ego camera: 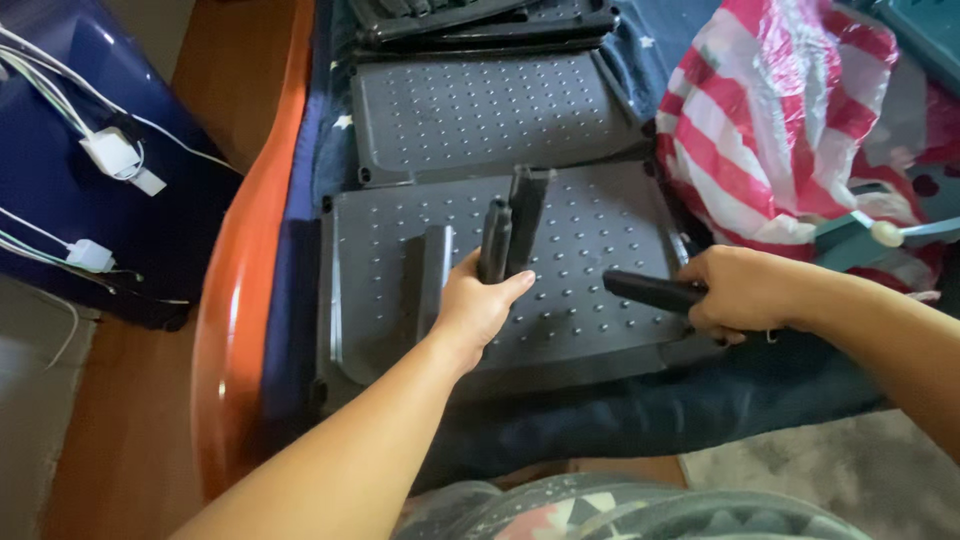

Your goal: The person assembles a black plastic step stool by inserting cylindrical leg pieces into the underside of the top platform, then attaching the top platform to the base. The person handles the platforms and legs by hand, aligning and pressing them together until the stool is fully assembled.

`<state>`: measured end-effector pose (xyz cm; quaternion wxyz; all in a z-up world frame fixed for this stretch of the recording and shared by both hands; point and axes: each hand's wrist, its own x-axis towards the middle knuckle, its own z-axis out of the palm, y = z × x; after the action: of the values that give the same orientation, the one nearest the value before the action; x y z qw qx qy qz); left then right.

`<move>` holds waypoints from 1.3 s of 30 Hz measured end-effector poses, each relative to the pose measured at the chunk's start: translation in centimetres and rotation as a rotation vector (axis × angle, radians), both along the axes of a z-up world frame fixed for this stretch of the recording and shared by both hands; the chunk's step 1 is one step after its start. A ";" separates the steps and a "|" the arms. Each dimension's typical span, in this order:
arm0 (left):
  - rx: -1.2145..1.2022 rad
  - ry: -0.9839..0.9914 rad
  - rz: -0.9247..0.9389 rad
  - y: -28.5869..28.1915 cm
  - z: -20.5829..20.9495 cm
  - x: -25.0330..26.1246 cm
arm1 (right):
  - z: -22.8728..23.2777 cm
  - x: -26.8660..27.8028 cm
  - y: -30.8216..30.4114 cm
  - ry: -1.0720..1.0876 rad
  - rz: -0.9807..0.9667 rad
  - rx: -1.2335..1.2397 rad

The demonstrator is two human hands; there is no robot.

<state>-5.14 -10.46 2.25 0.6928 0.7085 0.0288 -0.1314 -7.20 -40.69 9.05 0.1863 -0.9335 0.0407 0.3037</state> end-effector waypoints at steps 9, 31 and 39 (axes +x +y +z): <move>0.069 0.059 0.031 -2.4 -0.6 0.2 | 2.8 -1.9 -5.6 0.087 -0.319 -0.187; 0.432 0.095 0.116 -2.5 -5.1 3.4 | 3.0 8.1 -10.8 -0.185 -0.329 -0.126; 0.205 0.343 0.113 -2.4 -5.5 4.5 | 2.2 20.2 -11.4 -0.315 -0.107 -0.070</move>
<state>-0.67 -12.89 -3.26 0.6081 0.7399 0.1992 -0.2075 12.95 -52.14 11.30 0.1735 -0.9720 0.0712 0.1415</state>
